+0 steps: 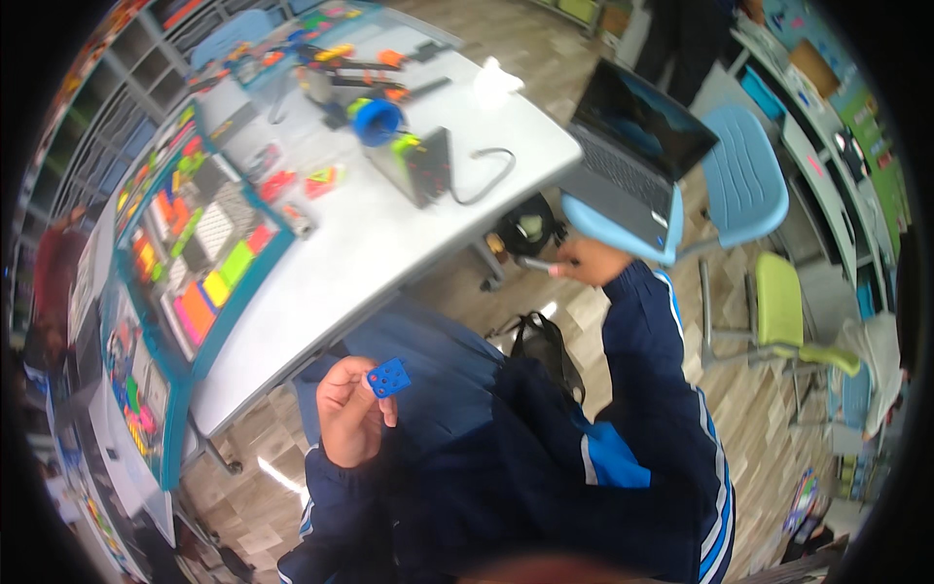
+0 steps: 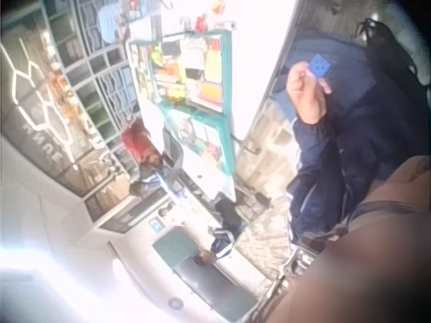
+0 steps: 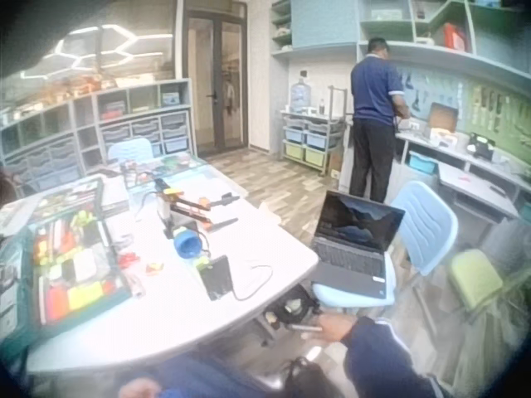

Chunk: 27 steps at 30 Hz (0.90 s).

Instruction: The person organizes colorful plastic components in a clear storage case, then picks up a small blue piece and a perforated board. They place the board into the case and continue arranging items, including a small motor-like device, within the kit.

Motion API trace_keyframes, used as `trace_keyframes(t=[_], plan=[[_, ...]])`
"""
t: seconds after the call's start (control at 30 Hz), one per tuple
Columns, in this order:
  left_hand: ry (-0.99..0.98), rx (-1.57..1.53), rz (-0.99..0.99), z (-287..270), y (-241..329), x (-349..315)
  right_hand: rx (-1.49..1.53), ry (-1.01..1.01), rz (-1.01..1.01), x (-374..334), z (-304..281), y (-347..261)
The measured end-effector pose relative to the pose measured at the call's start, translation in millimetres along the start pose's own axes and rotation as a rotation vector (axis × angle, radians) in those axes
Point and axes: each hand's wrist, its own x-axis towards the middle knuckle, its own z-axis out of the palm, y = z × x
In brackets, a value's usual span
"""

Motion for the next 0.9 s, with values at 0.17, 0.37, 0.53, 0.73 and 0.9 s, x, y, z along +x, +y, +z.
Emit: trace_keyframes(t=[0.17, 0.37, 0.53, 0.73, 0.9], plan=[[0.102, 0.247, 0.295, -22, 46, 9, 0.371, -0.227, -0.572, -30, -72, -132], [0.184, 0.677, 0.74, -47, 122, 76, 0.466, 0.116, -0.947, 31, -102, -276], [0.387, 0.975, 1.065, -74, 159, 147, 0.774, -0.103, -0.969, 133, -107, -361], [0.515, 1.077, 1.114, -110, 143, 159, 1.108, -0.237, -0.956, 185, -58, -378], [0.498, 1.171, 1.149, -108, 140, 157, 1.085, -0.138, -1.005, 191, -43, -377]])
